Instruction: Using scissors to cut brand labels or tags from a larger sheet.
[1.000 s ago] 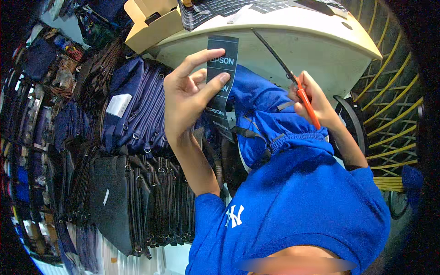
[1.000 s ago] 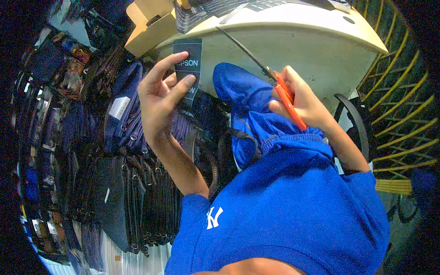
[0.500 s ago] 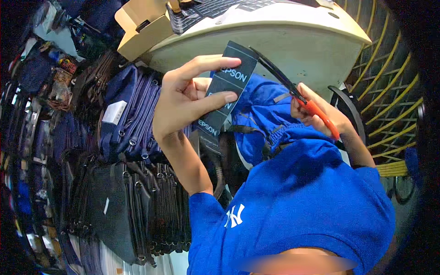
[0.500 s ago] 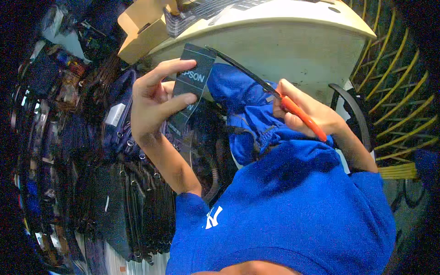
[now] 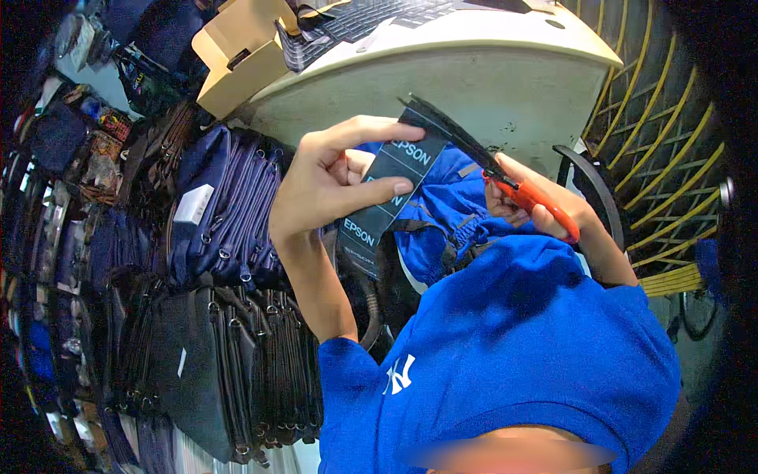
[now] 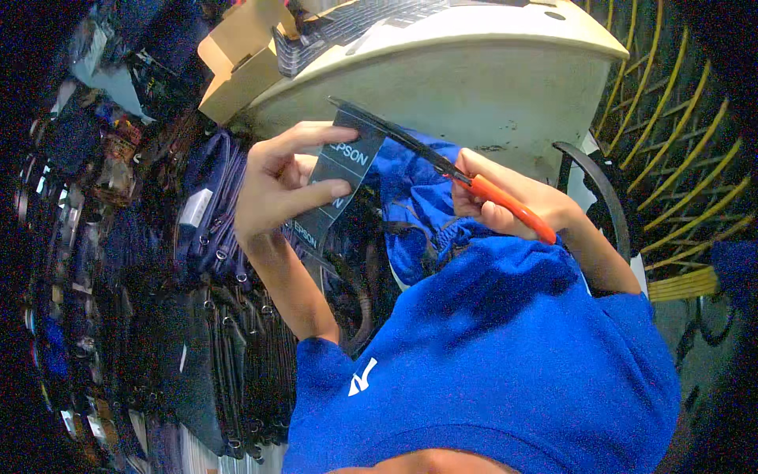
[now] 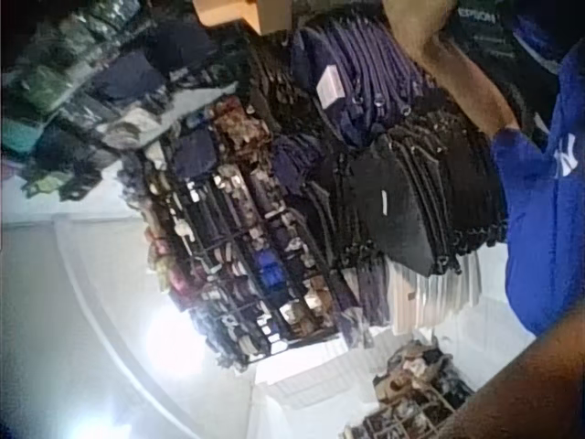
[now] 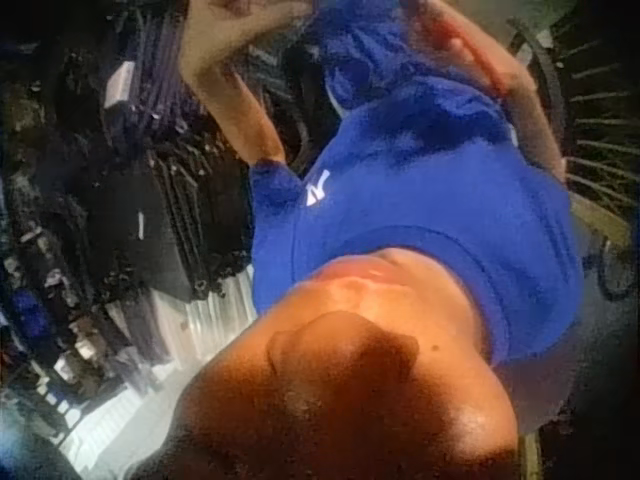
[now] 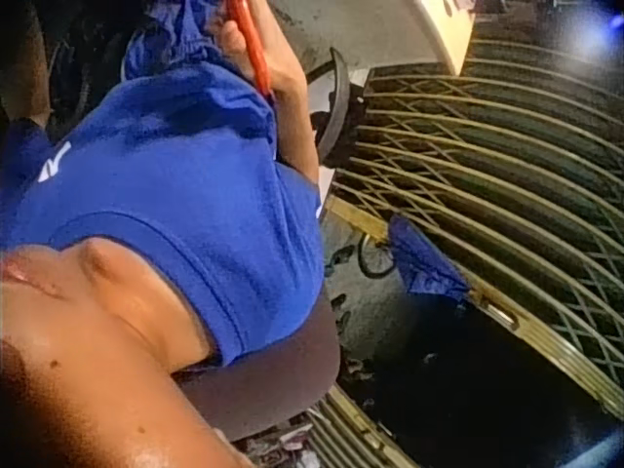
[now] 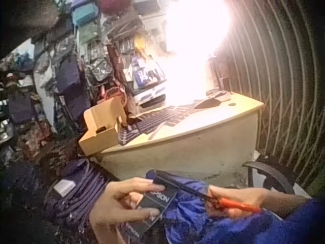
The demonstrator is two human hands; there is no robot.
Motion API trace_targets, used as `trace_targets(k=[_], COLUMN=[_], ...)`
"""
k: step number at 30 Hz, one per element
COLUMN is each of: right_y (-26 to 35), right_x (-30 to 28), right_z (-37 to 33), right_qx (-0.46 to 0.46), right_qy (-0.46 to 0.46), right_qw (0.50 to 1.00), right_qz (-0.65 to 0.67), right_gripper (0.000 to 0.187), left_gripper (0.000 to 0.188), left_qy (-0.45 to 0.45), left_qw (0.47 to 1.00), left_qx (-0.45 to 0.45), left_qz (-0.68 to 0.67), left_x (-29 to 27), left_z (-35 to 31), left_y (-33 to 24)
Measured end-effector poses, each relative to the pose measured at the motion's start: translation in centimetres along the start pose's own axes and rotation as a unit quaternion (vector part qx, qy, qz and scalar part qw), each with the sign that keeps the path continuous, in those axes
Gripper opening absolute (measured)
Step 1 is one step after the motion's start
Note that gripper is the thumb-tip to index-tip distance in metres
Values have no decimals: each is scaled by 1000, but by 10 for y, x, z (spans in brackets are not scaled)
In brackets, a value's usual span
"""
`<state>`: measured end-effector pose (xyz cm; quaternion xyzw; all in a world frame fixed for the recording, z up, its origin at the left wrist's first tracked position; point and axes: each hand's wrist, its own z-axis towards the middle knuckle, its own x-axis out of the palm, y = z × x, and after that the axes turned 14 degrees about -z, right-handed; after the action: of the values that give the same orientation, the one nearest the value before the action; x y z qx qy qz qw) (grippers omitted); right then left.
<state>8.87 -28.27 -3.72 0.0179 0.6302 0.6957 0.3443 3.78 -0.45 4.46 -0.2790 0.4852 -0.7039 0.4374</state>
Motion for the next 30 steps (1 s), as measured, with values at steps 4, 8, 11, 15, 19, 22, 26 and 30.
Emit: trace_targets(k=[4, 8, 11, 15, 19, 22, 26, 30], right_y=[-2, 2, 2, 3, -4, -5, 7, -6], right_x=[-2, -4, -1, 2, -3, -4, 3, -1], right_z=[-4, -5, -2, 0, -4, -4, -1, -2], right_qx=[32, 45, 22, 15, 18, -5, 26, 19], right_qy=[14, 26, 10, -10, 21, 18, -19, 8], right_qw=[999, 998, 1000, 1000, 1000, 1000, 999, 1000], right_qz=[28, 32, 18, -4, -4, 2, -6, -13], right_gripper=[71, 72, 73, 76, 69, 68, 77, 76], left_gripper=[43, 43, 44, 44, 44, 44, 44, 43], left_qy=[8, -1, 0, -1, 3, 4, 14, 23], left_qw=[1000, 1000, 1000, 1000, 1000, 1000, 1000, 999], left_qx=[6, -12, -10, -12, -11, -1, -5, -2], left_qz=[6, -6, -1, 1, -11, -16, -20, -24], left_x=[1, 0, -1, -1, -1, -1, -1, -2], left_z=[0, -2, -1, -1, -1, -1, -1, -1], left_y=[1, 2, 2, 1, 3, 4, 3, 4])
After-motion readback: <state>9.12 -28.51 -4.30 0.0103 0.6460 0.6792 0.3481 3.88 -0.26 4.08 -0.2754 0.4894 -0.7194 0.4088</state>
